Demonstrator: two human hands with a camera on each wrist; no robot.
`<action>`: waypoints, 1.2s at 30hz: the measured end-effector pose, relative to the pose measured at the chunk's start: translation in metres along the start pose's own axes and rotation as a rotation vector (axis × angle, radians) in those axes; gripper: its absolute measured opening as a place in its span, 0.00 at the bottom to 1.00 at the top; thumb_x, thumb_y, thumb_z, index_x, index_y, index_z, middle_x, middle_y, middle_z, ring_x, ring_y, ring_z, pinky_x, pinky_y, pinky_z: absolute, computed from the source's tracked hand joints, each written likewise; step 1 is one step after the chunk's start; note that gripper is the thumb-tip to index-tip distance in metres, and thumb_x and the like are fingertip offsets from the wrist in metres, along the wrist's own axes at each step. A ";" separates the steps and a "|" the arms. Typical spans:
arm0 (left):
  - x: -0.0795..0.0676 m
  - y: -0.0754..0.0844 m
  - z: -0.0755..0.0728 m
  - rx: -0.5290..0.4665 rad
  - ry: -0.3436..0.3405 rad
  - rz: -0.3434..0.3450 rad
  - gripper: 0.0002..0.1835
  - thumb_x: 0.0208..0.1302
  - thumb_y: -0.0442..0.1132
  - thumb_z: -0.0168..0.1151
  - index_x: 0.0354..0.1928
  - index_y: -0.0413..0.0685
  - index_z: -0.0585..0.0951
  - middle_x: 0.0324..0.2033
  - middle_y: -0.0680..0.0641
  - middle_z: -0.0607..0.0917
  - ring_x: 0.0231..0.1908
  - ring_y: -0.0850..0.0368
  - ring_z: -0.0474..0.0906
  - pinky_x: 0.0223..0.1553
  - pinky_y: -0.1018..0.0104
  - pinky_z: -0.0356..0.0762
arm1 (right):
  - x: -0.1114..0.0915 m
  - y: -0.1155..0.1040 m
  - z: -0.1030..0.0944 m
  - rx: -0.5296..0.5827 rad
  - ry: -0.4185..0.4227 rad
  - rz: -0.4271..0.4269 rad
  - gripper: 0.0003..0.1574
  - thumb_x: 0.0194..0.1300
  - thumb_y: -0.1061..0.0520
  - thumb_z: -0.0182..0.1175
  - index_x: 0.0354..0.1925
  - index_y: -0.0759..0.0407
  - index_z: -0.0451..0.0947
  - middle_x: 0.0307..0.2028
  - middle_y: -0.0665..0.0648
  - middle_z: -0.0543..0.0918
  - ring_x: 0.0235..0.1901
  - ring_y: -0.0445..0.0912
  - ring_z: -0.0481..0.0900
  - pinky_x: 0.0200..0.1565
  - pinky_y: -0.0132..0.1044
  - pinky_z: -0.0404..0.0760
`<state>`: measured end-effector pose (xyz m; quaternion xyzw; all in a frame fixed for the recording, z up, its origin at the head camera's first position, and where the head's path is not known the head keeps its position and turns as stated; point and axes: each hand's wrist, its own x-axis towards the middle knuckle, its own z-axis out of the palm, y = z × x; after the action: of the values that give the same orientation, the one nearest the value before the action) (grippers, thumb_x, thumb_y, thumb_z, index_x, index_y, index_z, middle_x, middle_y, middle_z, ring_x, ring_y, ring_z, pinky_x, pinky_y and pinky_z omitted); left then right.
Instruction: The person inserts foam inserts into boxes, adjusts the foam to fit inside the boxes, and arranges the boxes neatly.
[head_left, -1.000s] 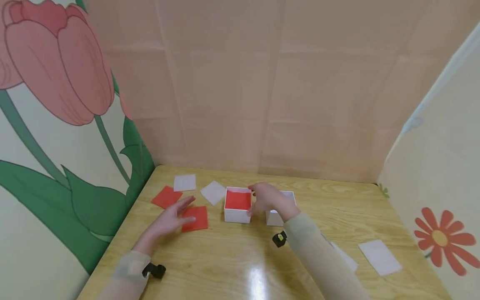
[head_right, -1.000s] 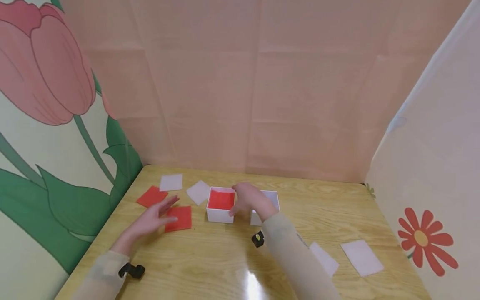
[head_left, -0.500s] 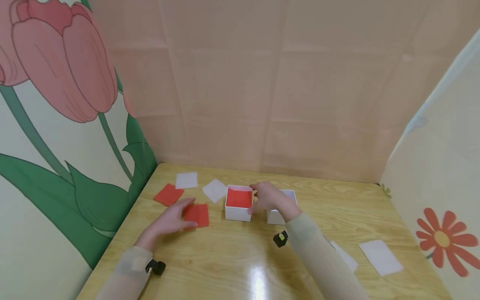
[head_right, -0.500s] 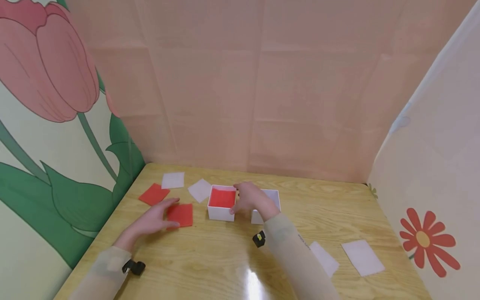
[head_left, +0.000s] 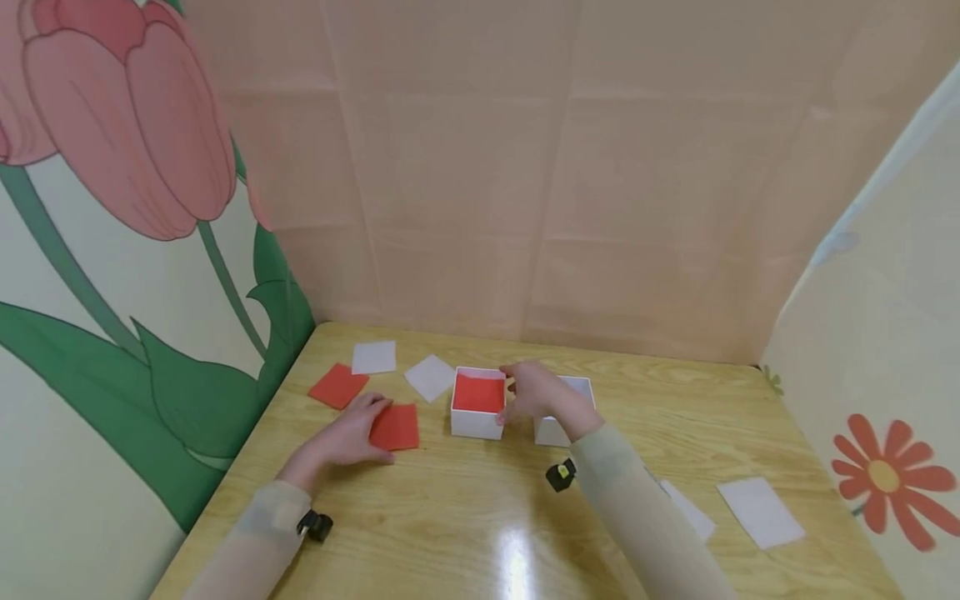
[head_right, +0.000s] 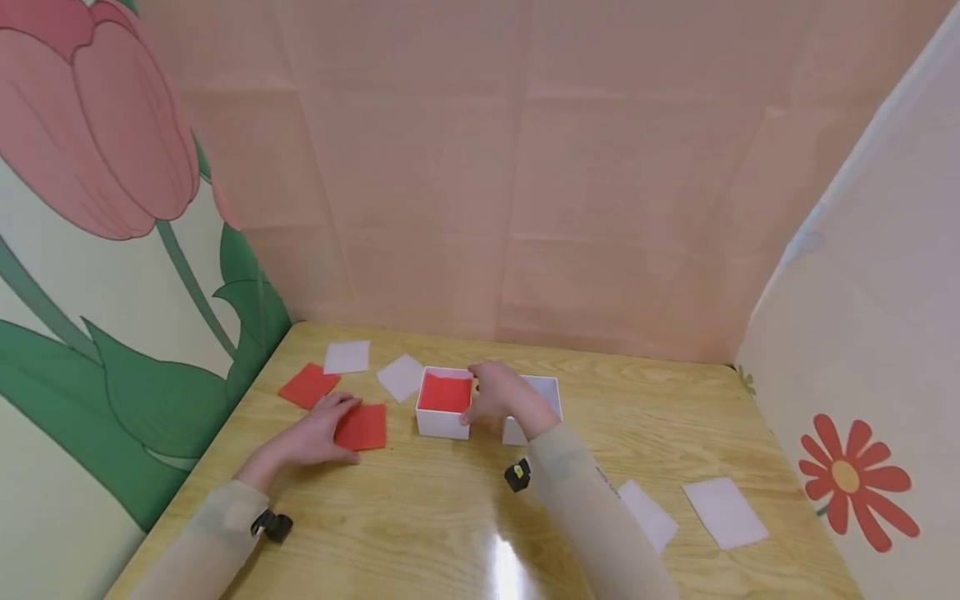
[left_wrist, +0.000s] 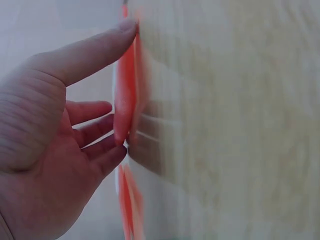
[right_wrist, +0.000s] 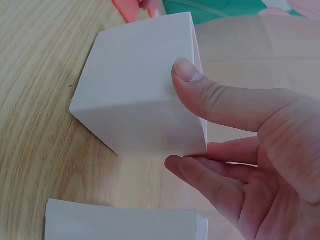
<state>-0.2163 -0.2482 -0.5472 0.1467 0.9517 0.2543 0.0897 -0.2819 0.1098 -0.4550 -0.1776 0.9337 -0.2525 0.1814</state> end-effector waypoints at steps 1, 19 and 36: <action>0.000 0.000 0.001 -0.001 0.000 -0.005 0.57 0.54 0.55 0.85 0.79 0.36 0.67 0.76 0.35 0.65 0.76 0.37 0.61 0.73 0.41 0.68 | 0.000 0.000 0.000 0.004 -0.001 -0.004 0.59 0.53 0.53 0.86 0.77 0.62 0.70 0.66 0.61 0.81 0.60 0.56 0.83 0.59 0.52 0.85; 0.004 0.002 0.002 -0.010 0.030 -0.005 0.50 0.52 0.51 0.87 0.74 0.40 0.75 0.67 0.42 0.73 0.66 0.46 0.69 0.68 0.45 0.74 | -0.003 0.005 0.004 0.046 0.005 -0.025 0.60 0.56 0.53 0.85 0.79 0.62 0.67 0.69 0.62 0.78 0.62 0.60 0.82 0.59 0.50 0.85; 0.002 0.005 -0.004 -0.094 0.085 0.017 0.49 0.54 0.47 0.85 0.76 0.41 0.73 0.70 0.41 0.70 0.70 0.41 0.66 0.67 0.42 0.74 | -0.004 0.008 0.005 0.066 0.005 -0.025 0.61 0.55 0.52 0.85 0.79 0.61 0.67 0.70 0.61 0.78 0.61 0.58 0.83 0.59 0.49 0.85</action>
<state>-0.2185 -0.2453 -0.5414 0.1395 0.9404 0.3054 0.0539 -0.2782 0.1155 -0.4624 -0.1825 0.9230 -0.2857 0.1817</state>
